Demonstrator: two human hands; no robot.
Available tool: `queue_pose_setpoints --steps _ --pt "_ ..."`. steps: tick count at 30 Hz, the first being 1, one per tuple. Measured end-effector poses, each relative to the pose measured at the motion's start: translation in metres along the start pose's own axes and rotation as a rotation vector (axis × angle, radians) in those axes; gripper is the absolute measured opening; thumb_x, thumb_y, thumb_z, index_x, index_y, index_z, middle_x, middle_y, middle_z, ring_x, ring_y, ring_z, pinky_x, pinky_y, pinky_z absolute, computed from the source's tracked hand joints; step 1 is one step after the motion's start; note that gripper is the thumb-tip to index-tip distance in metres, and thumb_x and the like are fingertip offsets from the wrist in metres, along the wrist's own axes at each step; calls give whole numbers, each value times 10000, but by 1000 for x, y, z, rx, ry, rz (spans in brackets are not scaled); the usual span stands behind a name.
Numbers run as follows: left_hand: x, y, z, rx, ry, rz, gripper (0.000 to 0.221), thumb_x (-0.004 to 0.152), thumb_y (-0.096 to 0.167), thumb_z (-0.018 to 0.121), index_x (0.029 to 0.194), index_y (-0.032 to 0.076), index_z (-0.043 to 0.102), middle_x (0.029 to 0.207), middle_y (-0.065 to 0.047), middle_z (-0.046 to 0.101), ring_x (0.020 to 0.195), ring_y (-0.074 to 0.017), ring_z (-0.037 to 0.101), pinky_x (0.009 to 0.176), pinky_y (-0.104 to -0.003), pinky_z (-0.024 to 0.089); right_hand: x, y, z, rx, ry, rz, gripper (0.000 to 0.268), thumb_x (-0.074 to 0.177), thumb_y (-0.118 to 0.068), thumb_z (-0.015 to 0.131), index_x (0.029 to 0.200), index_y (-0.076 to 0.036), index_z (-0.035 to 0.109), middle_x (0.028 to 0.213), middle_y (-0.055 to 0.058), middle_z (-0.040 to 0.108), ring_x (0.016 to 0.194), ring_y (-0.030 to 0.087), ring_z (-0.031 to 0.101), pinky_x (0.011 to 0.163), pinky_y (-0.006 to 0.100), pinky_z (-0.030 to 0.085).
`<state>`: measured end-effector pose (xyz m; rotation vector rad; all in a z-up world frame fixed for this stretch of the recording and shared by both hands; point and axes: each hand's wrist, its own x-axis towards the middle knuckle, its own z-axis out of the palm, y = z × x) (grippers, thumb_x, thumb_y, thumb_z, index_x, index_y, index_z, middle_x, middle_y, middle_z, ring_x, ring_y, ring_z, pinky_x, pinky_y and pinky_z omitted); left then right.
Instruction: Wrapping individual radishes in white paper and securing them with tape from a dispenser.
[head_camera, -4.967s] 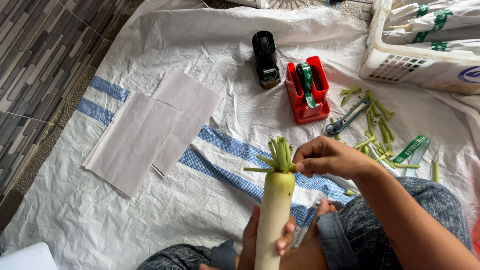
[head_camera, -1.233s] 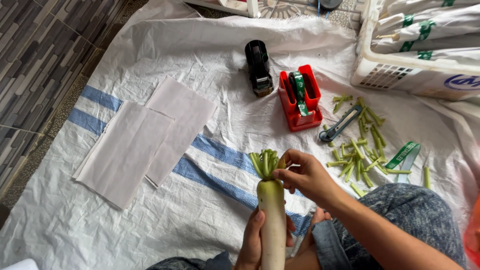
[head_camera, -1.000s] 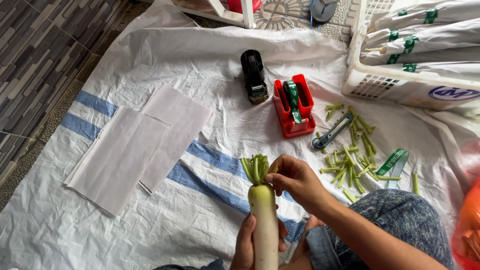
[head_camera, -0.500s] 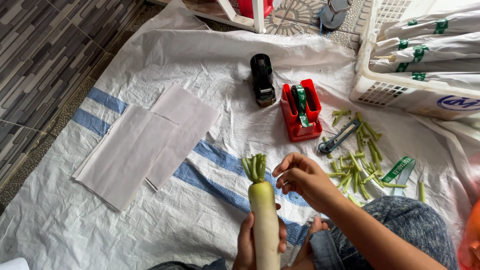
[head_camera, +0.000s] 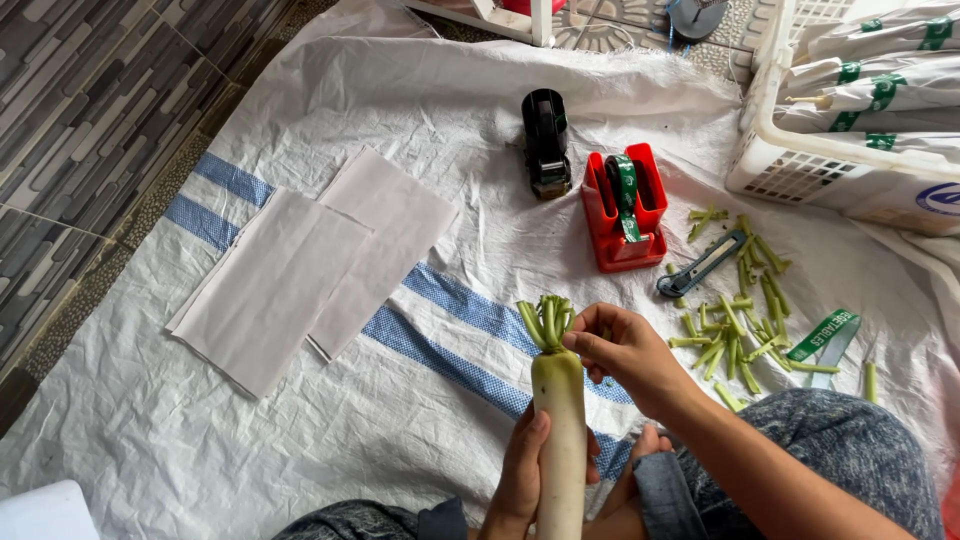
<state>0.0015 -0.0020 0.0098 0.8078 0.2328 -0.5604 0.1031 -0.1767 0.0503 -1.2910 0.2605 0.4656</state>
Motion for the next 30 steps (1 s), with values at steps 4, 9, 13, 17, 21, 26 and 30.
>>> queue_pose_setpoints --steps 4,9,13,17,21,26,30 --pt "4 3 8 95 -19 46 626 966 434 424 1418 5 486 772 -124 689 504 -158 635 422 -229 473 2 3 2 -45 75 -5 207 859 -131 808 860 23 669 645 87 589 511 136 513 452 263 431" --pt "4 1 5 99 -2 24 610 963 423 480 1416 14 485 782 -128 686 541 -180 653 458 -244 492 5 9 -1 -18 98 -4 140 891 -83 770 891 34 692 662 97 625 541 130 540 474 249 442" --pt "5 1 2 89 3 52 665 930 462 496 1402 -6 499 763 -129 689 512 -174 641 439 -246 506 5 10 -5 83 10 7 121 908 -54 745 869 38 678 672 113 640 532 151 563 519 260 478" --pt "-1 1 2 -88 -41 30 642 975 467 436 1348 -54 476 779 -148 682 542 -198 663 469 -263 532 9 15 -8 331 -99 89 133 968 -32 644 1051 54 703 829 130 700 647 148 640 618 269 545" --pt "-6 -3 -4 -278 -191 38 674 1012 555 285 1348 -9 439 768 -112 634 559 -177 622 464 -265 468 15 3 -16 521 -313 61 88 951 -53 648 997 13 684 793 88 706 639 129 664 584 257 577" --pt "-6 4 1 -294 -200 57 682 996 526 331 1367 -32 458 766 -133 638 558 -192 625 481 -282 485 32 -25 -101 -557 -149 -27 111 905 -104 696 992 -41 724 863 115 739 705 182 695 606 285 616" --pt "-2 -2 -3 -375 -133 15 634 967 447 394 1327 -61 517 997 -192 658 659 -223 670 534 -319 553 35 -39 -163 -1233 261 216 569 849 -93 785 1389 -89 604 1286 207 705 1133 341 728 914 452 670"
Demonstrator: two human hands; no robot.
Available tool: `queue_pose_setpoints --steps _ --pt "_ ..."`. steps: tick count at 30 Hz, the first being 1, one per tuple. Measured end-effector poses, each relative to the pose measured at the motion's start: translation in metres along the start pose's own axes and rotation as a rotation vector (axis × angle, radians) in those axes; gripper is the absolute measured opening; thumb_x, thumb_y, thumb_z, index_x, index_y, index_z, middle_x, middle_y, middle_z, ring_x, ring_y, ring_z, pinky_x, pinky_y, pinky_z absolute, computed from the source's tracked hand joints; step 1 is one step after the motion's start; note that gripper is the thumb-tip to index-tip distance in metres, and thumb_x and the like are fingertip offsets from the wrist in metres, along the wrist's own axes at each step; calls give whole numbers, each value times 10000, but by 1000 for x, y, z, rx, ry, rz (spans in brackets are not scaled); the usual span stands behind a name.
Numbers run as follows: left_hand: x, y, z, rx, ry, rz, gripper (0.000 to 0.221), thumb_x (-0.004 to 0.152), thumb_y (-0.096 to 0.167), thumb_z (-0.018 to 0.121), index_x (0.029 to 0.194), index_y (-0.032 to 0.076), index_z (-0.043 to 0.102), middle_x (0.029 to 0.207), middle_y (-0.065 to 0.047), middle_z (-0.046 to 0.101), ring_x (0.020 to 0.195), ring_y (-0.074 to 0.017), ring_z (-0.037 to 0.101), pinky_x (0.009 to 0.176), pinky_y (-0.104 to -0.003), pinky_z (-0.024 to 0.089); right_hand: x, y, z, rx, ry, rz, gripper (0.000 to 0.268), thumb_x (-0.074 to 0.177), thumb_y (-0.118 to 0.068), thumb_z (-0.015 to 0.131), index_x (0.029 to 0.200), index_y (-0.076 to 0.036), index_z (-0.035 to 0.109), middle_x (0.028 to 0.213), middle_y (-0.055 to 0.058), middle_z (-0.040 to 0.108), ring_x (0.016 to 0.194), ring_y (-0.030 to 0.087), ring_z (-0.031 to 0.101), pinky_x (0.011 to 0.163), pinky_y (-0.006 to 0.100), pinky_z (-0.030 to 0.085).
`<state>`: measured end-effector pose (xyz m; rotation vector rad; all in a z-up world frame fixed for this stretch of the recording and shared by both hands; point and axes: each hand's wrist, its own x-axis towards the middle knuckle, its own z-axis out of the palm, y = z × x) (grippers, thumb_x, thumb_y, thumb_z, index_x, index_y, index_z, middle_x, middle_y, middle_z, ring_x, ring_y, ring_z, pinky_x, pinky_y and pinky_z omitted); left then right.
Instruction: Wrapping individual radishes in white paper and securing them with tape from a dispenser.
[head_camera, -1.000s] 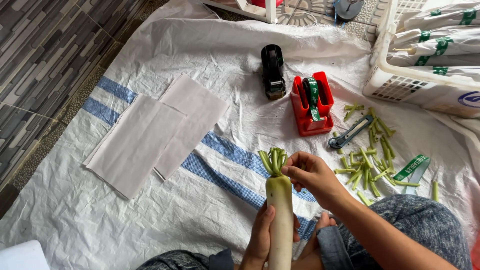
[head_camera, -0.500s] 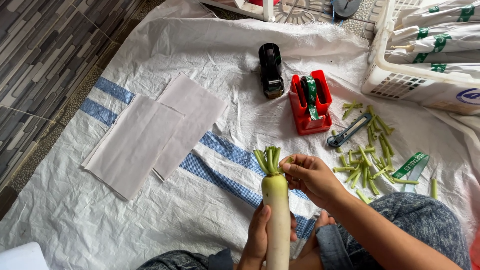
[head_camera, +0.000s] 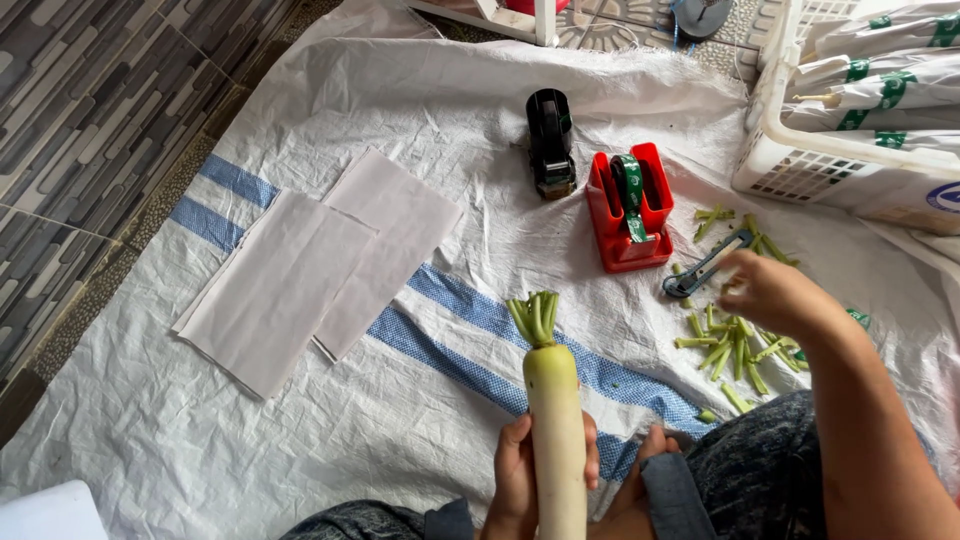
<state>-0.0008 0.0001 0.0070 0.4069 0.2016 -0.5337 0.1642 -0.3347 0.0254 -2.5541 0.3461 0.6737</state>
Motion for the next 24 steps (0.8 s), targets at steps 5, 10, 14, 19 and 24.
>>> queue_pose_setpoints --steps 5,10,14,19,24 --pt "6 8 6 45 184 119 611 951 395 473 1350 -67 499 1071 -203 634 883 -250 690 637 -373 636 -5 -27 9 67 202 -110 733 814 -223 804 1454 -61 486 1384 272 557 1264 401 570 1035 509 533" --pt "9 21 26 240 406 250 559 980 402 463 1365 0 501 1111 -200 658 903 -257 681 668 -358 596 -39 -82 43 546 73 -155 295 903 -79 697 1197 -54 694 978 151 758 832 216 737 645 292 609" --pt "7 23 32 200 577 270 620 892 392 528 1372 1 514 1237 -209 650 1123 -329 663 939 -460 531 -83 -112 81 618 -323 -249 567 877 -280 630 1424 -161 539 1259 129 709 1175 253 712 978 424 649" --pt "0 23 20 26 571 435 660 863 130 597 1490 85 395 1354 -226 542 1299 -362 568 980 -466 450 -135 -106 145 546 -687 -297 776 851 -632 587 1413 -105 497 1209 143 694 1095 269 722 896 430 581" --pt "-5 12 10 500 368 459 715 895 267 602 1553 101 377 1376 -156 613 1232 -282 587 1032 -442 437 -171 -121 146 1085 -642 -127 541 817 -87 696 1329 6 549 878 143 675 630 170 646 518 253 550"
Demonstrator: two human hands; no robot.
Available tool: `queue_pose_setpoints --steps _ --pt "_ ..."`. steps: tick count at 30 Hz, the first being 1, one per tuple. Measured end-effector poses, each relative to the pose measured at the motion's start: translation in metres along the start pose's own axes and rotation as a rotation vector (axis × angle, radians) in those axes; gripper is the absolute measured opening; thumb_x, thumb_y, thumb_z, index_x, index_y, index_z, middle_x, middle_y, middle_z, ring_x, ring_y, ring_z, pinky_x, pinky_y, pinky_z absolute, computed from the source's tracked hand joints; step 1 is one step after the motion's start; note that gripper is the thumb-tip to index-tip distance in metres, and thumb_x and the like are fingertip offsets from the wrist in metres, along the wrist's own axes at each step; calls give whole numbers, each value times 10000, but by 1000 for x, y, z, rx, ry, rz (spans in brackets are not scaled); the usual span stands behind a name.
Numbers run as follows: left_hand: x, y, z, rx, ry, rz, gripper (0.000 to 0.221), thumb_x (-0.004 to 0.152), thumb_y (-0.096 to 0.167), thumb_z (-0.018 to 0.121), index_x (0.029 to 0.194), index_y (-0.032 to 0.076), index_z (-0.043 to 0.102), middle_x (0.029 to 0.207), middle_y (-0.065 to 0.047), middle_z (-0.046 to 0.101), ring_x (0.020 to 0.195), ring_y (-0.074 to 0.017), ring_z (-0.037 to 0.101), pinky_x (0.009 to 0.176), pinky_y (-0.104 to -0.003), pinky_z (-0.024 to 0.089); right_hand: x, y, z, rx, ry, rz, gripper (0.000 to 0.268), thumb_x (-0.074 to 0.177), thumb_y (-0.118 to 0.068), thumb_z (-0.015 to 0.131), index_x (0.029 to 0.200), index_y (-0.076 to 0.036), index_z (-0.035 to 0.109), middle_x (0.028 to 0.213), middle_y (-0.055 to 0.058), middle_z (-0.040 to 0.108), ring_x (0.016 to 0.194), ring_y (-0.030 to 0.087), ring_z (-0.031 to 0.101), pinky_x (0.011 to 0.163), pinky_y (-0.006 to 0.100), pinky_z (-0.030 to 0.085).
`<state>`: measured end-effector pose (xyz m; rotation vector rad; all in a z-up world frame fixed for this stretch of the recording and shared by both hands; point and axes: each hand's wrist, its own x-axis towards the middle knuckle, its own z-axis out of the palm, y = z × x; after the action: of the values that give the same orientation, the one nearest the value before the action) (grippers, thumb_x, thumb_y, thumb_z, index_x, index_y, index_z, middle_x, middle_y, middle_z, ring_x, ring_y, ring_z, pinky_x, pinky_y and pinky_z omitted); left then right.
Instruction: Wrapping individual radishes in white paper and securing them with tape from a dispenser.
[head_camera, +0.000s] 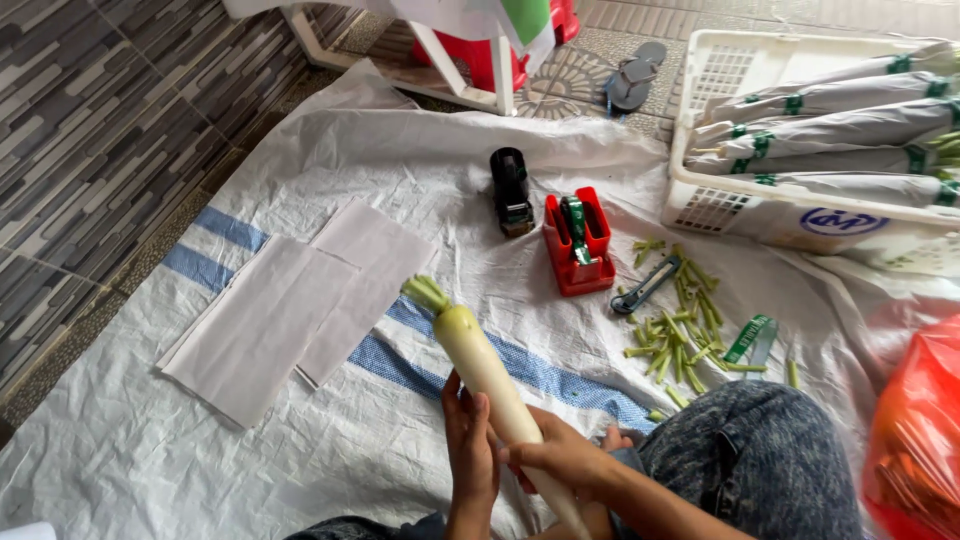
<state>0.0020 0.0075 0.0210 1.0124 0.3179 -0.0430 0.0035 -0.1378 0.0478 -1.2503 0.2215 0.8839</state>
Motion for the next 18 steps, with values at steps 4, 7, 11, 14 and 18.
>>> queue_pose_setpoints --steps 4,7,11,14,18 --pt "-21 -25 6 219 -185 -57 577 995 376 422 1499 96 458 1048 -97 636 708 -111 546 539 -237 430 2 -4 -12 226 38 -198 415 797 25 636 1203 57 556 815 197 654 573 228 615 528 312 518" --pt "-39 -27 18 120 -336 -253 710 944 489 423 1546 123 341 1416 -180 533 1109 -305 647 842 -452 589 5 -6 -28 235 283 -274 499 750 -8 741 1206 54 548 925 214 655 759 287 652 668 410 593" --pt "-45 -65 19 252 -378 -369 401 1021 264 554 1349 48 476 865 -105 619 571 -136 555 457 -241 430 -9 -4 -43 442 242 -557 502 794 14 674 1249 26 463 825 187 636 625 282 633 520 376 541" --pt "-54 -87 31 413 -378 -324 429 1014 421 521 1152 30 630 754 -29 612 525 -82 457 485 -237 341 -17 -7 -56 482 323 -609 521 794 -4 666 1275 29 469 765 150 610 564 237 598 465 338 507" --pt "-68 -104 32 545 -455 -367 594 989 519 468 1417 164 676 728 23 621 571 -44 495 539 -187 367 -24 -14 -81 567 363 -689 503 813 -125 692 1241 22 472 773 103 583 568 181 567 483 298 480"
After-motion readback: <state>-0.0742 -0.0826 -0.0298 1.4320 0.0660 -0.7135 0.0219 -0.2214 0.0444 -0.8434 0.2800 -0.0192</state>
